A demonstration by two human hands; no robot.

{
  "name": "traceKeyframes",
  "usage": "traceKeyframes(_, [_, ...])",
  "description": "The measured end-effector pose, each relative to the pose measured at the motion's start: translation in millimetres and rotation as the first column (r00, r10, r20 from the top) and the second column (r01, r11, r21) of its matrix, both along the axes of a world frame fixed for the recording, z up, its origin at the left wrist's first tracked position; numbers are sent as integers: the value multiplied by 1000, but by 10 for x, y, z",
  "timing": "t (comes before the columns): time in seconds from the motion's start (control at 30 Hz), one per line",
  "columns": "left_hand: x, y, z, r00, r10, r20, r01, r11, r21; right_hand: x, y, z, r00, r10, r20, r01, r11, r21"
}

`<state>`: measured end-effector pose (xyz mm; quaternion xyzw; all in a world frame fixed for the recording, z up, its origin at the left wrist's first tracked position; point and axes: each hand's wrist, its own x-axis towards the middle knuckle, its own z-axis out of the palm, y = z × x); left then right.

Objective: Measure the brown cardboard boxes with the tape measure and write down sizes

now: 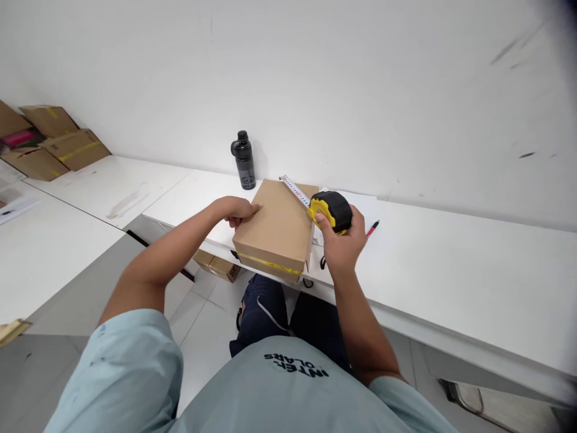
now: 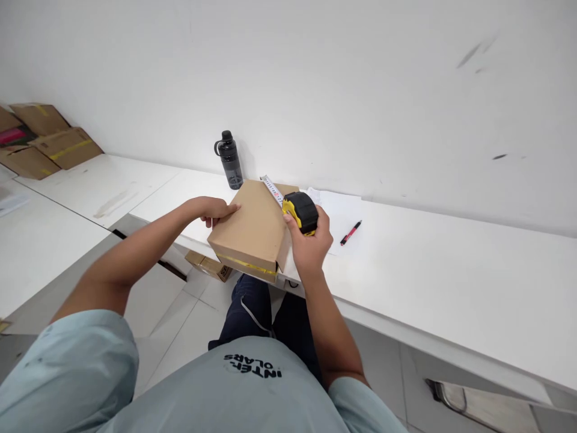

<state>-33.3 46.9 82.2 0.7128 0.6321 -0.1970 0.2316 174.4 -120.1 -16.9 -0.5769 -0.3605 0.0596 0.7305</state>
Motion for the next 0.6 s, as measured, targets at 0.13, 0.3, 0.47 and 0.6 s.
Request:
traceKeyframes(0.13, [162,-50,82,988,-145,-55,155,910,385,34,-284,96,997,-26,66,29,999,-42])
traceKeyframes(0.3, [536,199,-35,932,-329,150,227,856,465,-20,-247,220,986,40,162,-24,995,-99])
traceKeyframes(0.47, [757,244,-258,915,-380,138,268,826,496,-49,-102,287,976,67,209,-35,988,-152])
traceKeyframes(0.6, [766,137,-293,946,-312,88,222,821,526,-118,-102,293,974,50,219,-18,989,-146])
